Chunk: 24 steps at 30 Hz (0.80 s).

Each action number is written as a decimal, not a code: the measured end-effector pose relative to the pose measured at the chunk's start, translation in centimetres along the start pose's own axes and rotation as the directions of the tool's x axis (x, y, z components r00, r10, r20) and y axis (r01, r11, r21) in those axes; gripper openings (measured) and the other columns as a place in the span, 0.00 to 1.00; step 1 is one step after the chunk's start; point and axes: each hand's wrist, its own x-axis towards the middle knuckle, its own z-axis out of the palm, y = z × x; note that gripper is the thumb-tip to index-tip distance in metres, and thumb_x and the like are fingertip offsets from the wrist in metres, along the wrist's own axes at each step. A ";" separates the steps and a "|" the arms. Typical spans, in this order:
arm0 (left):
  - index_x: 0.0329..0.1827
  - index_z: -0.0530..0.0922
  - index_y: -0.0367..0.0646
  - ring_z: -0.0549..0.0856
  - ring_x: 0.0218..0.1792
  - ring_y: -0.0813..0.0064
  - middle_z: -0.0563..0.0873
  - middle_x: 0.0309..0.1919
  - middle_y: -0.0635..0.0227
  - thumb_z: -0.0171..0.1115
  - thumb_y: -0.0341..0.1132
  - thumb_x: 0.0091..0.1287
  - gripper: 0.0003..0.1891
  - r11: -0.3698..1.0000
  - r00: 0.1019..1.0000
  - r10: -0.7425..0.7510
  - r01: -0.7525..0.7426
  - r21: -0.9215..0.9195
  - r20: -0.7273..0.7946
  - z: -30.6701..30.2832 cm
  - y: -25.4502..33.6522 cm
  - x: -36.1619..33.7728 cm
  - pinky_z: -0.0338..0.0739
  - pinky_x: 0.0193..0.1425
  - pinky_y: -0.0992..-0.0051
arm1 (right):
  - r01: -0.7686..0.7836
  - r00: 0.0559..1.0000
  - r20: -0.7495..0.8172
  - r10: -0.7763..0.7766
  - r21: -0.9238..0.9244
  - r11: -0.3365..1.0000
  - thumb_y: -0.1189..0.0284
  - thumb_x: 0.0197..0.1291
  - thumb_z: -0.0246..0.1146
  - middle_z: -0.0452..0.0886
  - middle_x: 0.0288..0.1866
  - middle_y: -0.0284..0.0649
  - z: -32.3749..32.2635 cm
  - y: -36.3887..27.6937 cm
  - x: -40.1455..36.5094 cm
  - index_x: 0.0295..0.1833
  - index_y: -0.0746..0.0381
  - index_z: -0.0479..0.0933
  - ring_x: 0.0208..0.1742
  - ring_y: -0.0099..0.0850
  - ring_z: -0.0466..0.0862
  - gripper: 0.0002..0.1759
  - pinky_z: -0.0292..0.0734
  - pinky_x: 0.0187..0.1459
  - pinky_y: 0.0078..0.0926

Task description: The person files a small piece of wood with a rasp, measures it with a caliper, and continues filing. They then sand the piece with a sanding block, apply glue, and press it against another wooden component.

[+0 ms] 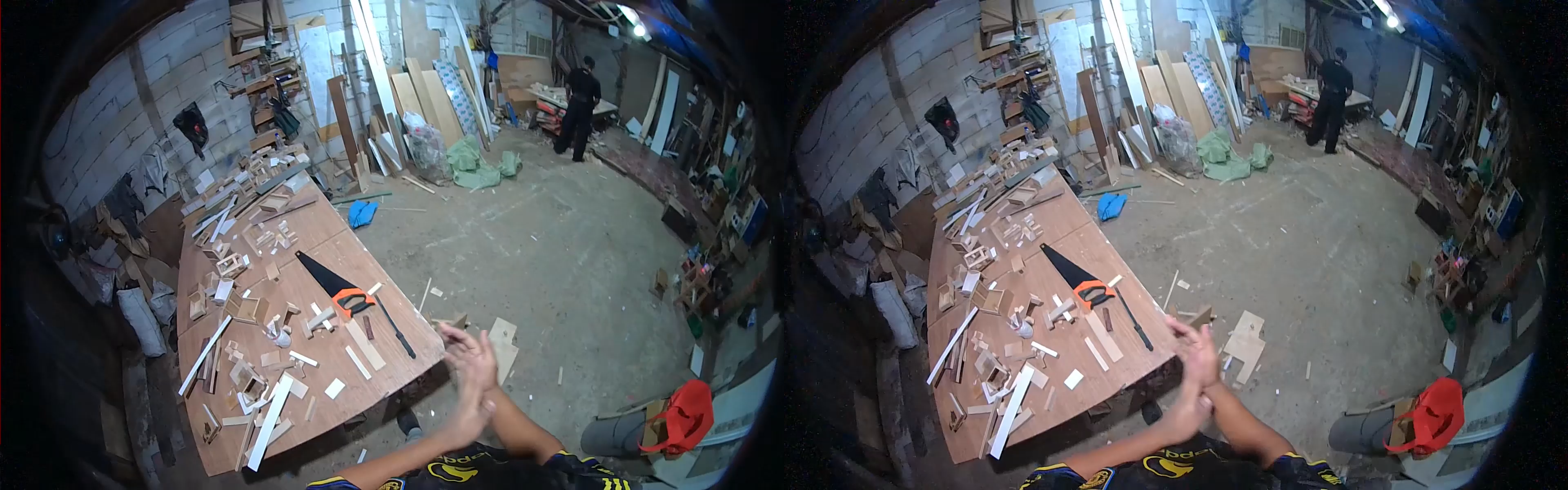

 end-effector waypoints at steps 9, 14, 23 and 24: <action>0.73 0.63 0.52 0.44 0.74 0.38 0.52 0.76 0.56 0.41 0.53 0.72 0.29 0.711 0.985 0.099 0.029 0.703 -0.140 -12.6 -1.9 4.0 0.34 0.72 0.37 | -0.408 0.799 0.575 0.176 0.302 0.862 0.35 0.65 0.29 0.52 0.78 0.37 7.4 5.0 2.4 0.78 0.54 0.44 0.78 0.36 0.52 0.45 0.42 0.74 0.47; 0.66 0.72 0.47 0.53 0.74 0.47 0.71 0.67 0.55 0.35 0.57 0.74 0.30 0.833 0.858 0.118 0.189 0.520 -0.500 -24.2 -5.5 1.2 0.48 0.73 0.45 | -0.466 0.746 0.564 0.353 0.064 0.882 0.36 0.66 0.30 0.51 0.78 0.44 12.7 4.5 2.8 0.78 0.61 0.40 0.78 0.39 0.52 0.47 0.42 0.75 0.44; 0.65 0.70 0.45 0.68 0.67 0.44 0.68 0.67 0.48 0.33 0.69 0.68 0.40 0.252 0.941 -0.322 -0.017 -0.968 -0.100 -24.8 -13.9 -0.7 0.60 0.70 0.49 | 0.823 0.551 0.821 0.148 -0.564 0.067 0.46 0.68 0.43 0.43 0.79 0.52 15.2 8.2 8.2 0.73 0.47 0.61 0.77 0.61 0.37 0.32 0.28 0.69 0.66; 0.65 0.71 0.44 0.68 0.67 0.44 0.68 0.67 0.48 0.33 0.70 0.67 0.41 0.038 0.965 -0.255 -0.062 -0.997 -0.069 -24.7 -12.8 -0.2 0.60 0.70 0.49 | 0.812 0.582 0.805 0.114 -0.583 -0.028 0.46 0.67 0.45 0.43 0.79 0.53 14.8 9.5 8.4 0.72 0.46 0.63 0.76 0.66 0.35 0.31 0.26 0.68 0.70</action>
